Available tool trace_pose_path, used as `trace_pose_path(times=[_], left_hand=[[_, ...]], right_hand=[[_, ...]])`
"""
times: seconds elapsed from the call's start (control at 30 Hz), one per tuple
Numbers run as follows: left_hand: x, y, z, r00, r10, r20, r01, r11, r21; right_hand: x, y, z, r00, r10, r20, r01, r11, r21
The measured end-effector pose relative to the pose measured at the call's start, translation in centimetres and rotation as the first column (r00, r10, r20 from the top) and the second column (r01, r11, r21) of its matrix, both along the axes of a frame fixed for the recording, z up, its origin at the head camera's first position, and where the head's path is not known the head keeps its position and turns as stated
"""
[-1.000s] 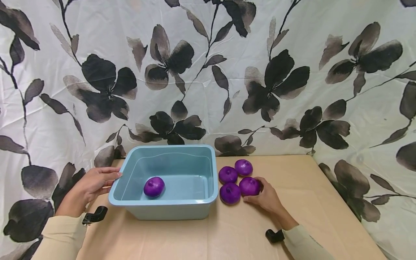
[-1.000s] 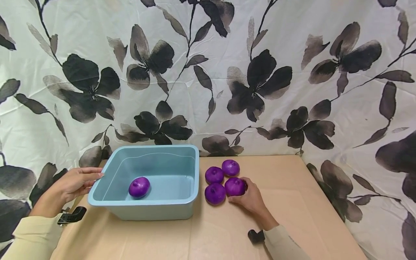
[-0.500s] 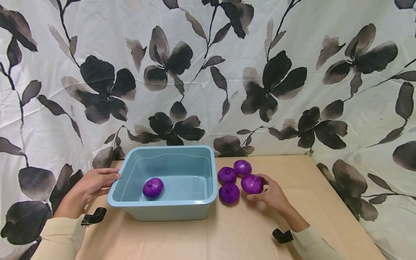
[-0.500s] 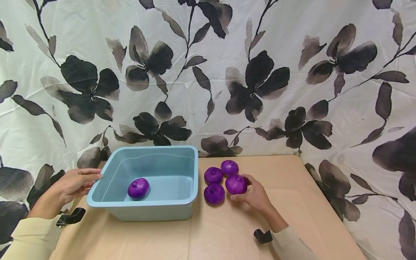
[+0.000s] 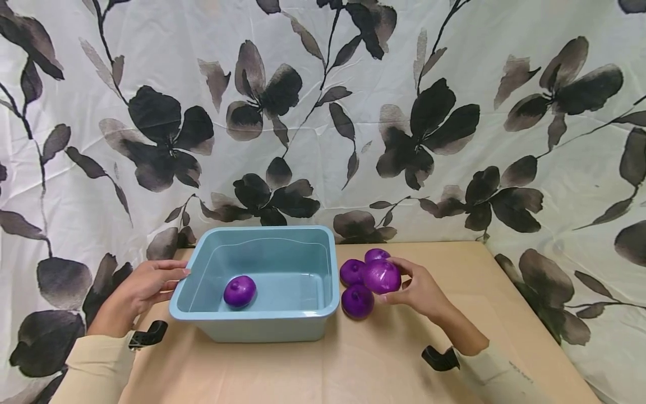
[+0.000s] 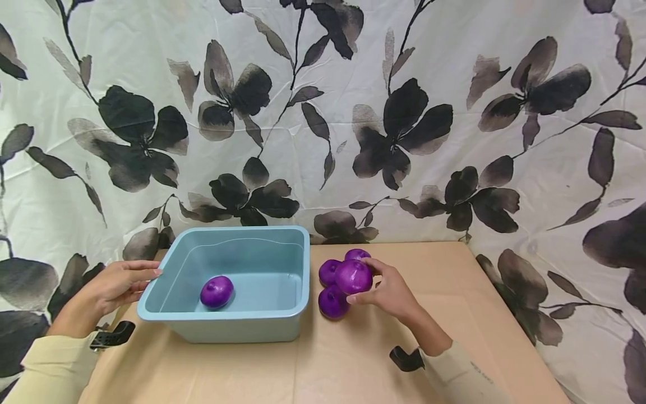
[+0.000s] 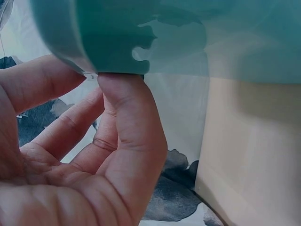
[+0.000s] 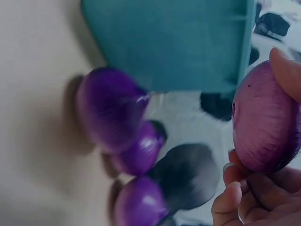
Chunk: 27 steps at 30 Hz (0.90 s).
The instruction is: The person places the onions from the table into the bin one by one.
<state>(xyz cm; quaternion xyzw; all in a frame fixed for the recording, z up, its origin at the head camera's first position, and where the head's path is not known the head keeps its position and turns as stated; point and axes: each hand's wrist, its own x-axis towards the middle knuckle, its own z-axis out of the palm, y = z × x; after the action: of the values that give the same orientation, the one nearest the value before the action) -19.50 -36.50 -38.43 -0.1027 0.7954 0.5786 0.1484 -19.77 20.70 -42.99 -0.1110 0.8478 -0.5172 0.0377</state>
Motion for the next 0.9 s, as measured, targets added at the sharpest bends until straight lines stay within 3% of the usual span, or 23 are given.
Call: trace_pose_path(times=[0.33, 0.57, 0.9], left_hand=[[0.1, -0.1, 0.1, 1.0, -0.006, -0.007, 0.006, 1.0, -0.019], [0.0, -0.2, -0.1, 1.0, 0.011, 0.004, -0.011, 1.0, 0.026], [-0.2, 0.1, 0.0, 1.0, 0.021, 0.004, -0.021, 1.0, 0.011]], right_hand=[[0.6, -2.4, 3.7, 0.99, 0.139, 0.0, -0.139, 0.99, -0.033], [-0.1, -4.5, 5.7, 0.976, 0.213, 0.034, -0.212, 0.976, -0.042], [-1.8, -7.7, 7.4, 0.952, 0.305, 0.03, -0.306, 0.952, 0.014]])
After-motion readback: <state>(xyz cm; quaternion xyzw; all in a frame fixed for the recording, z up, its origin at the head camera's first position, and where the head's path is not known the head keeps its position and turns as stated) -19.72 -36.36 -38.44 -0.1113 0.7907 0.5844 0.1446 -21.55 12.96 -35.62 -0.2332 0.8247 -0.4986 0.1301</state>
